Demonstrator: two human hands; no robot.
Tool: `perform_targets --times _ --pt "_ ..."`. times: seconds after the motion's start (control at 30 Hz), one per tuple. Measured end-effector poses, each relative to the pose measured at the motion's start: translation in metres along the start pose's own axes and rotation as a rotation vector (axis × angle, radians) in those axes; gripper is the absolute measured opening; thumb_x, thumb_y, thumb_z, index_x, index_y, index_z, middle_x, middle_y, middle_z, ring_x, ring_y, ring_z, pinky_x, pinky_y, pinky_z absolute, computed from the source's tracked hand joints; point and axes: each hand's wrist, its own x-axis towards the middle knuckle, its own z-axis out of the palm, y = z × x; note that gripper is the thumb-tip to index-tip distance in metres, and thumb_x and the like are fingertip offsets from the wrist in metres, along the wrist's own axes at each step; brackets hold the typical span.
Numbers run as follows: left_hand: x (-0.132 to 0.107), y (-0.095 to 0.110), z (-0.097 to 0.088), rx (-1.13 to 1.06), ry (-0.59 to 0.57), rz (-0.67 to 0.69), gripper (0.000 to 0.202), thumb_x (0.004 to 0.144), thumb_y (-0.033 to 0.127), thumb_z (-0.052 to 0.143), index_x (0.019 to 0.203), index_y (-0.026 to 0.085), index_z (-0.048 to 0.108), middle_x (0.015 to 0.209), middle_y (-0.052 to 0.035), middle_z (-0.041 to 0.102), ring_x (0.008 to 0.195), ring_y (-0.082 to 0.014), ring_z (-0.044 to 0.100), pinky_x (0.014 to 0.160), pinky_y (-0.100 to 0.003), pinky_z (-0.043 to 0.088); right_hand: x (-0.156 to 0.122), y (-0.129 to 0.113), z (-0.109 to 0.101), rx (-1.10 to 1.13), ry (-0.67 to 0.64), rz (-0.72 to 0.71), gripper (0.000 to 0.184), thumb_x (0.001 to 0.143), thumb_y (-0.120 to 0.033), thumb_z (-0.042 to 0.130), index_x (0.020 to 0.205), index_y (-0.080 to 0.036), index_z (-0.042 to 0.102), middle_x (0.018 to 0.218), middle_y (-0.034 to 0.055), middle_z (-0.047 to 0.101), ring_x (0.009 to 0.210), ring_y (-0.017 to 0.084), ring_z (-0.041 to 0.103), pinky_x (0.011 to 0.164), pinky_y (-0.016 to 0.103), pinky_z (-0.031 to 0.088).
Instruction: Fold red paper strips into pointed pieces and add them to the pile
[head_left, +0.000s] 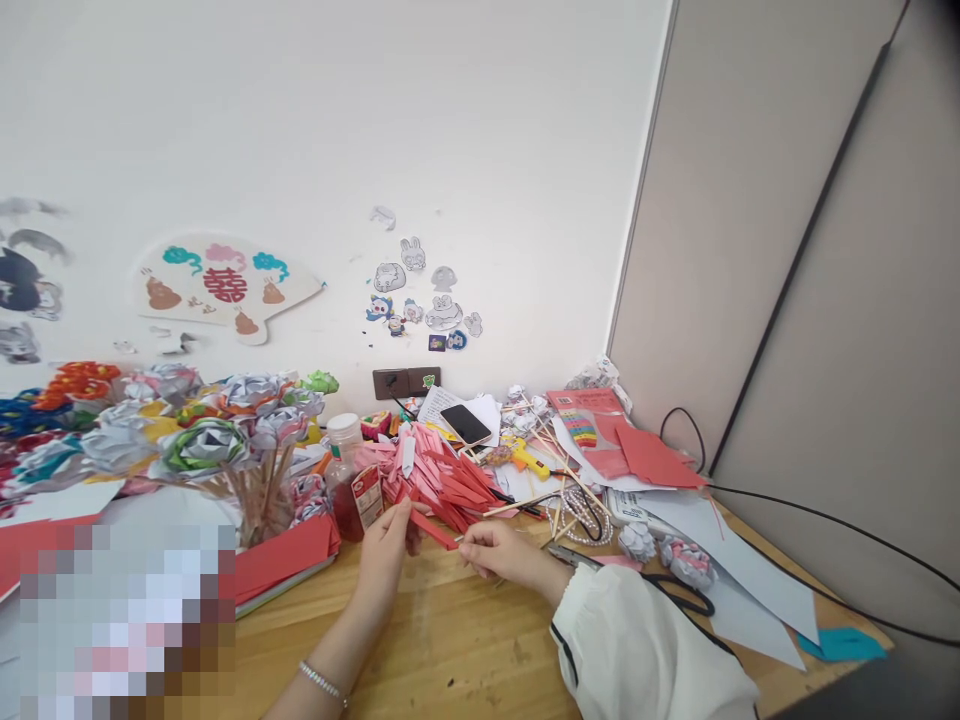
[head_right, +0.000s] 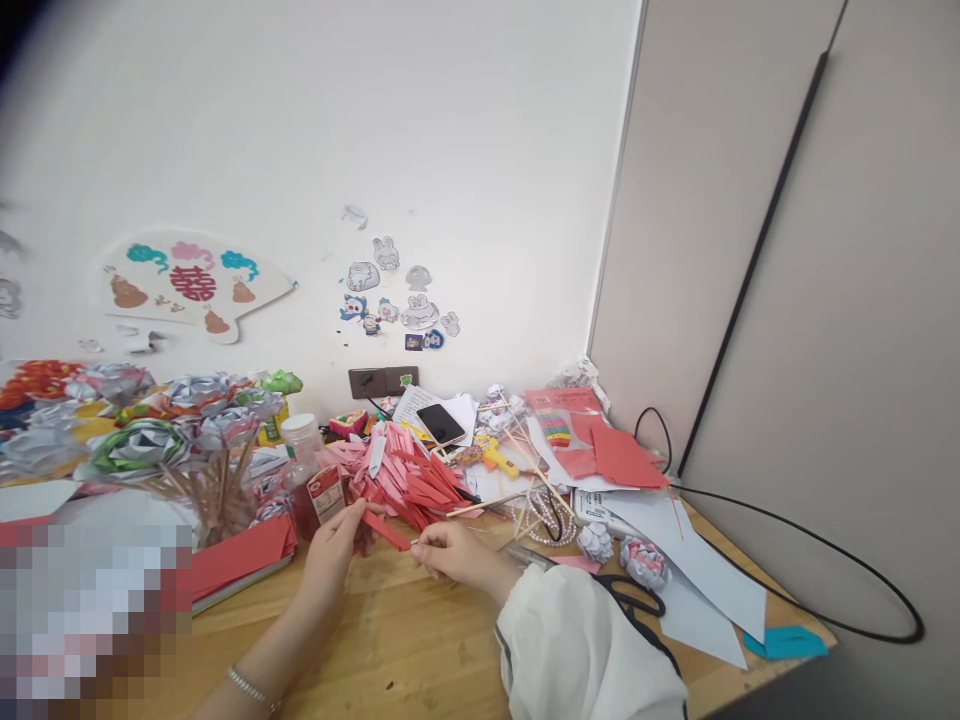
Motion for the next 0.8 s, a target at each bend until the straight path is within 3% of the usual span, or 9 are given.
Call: perform_targets --times 0.23,0.33,0.43,0.53,0.63,0.8 --pt "-0.001 0.003 0.002 0.2 -0.07 0.011 0.046 0.067 0.056 0.036 0.067 0.014 0.054 0.038 0.0049 0.047 0.031 -0.0102 0.041 0.033 -0.021 0.032 -0.002 -0.006 -0.001 0.03 0.02 -0.056 0.028 0.074 -0.04 0.046 0.072 -0.014 0.056 0.049 -0.0041 0.043 0.044 0.006 0.038 0.044 0.017 0.028" --pt "-0.001 0.011 -0.004 0.461 -0.043 0.102 0.051 0.072 0.056 0.027 0.063 0.014 0.055 0.044 0.0006 0.053 0.035 -0.0124 0.046 0.037 -0.022 0.034 -0.001 -0.01 -0.005 0.025 0.111 -0.101 0.027 0.074 -0.038 0.047 0.068 -0.014 0.056 0.05 -0.004 0.043 0.046 0.006 0.039 0.045 0.018 0.028" --pt "-0.001 0.029 -0.017 0.894 0.013 0.183 0.053 0.075 0.052 0.021 0.065 0.016 0.059 0.058 -0.0059 0.062 0.058 -0.0201 0.058 0.051 -0.025 0.039 0.003 -0.008 -0.011 -0.01 0.263 -0.107 0.027 0.074 -0.037 0.046 0.064 -0.014 0.054 0.049 -0.0043 0.041 0.045 0.006 0.038 0.044 0.018 0.028" --pt "0.002 0.048 -0.036 1.306 0.079 0.094 0.05 0.075 0.049 0.023 0.08 0.017 0.061 0.072 -0.0124 0.066 0.07 -0.0275 0.06 0.056 -0.031 0.04 0.01 0.001 -0.015 -0.017 0.403 -0.074 0.022 0.075 -0.034 0.044 0.071 -0.014 0.053 0.05 -0.0044 0.042 0.044 0.007 0.038 0.044 0.018 0.029" --pt "0.004 0.058 -0.058 1.524 0.107 -0.057 0.05 0.075 0.044 0.026 0.08 0.01 0.062 0.077 -0.0192 0.065 0.075 -0.0322 0.06 0.058 -0.036 0.041 0.017 0.01 -0.016 -0.036 0.505 -0.03 0.019 0.073 -0.031 0.045 0.08 -0.015 0.051 0.049 -0.0047 0.043 0.042 0.007 0.038 0.042 0.018 0.029" --pt "0.004 0.054 -0.081 1.611 0.106 -0.218 0.032 0.063 0.031 0.049 0.082 0.01 0.064 0.087 -0.0205 0.064 0.082 -0.0354 0.058 0.057 -0.037 0.041 0.02 0.014 -0.015 -0.032 0.58 -0.023 0.014 0.072 -0.026 0.044 0.079 -0.016 0.05 0.046 -0.0055 0.042 0.04 0.008 0.038 0.04 0.019 0.028"
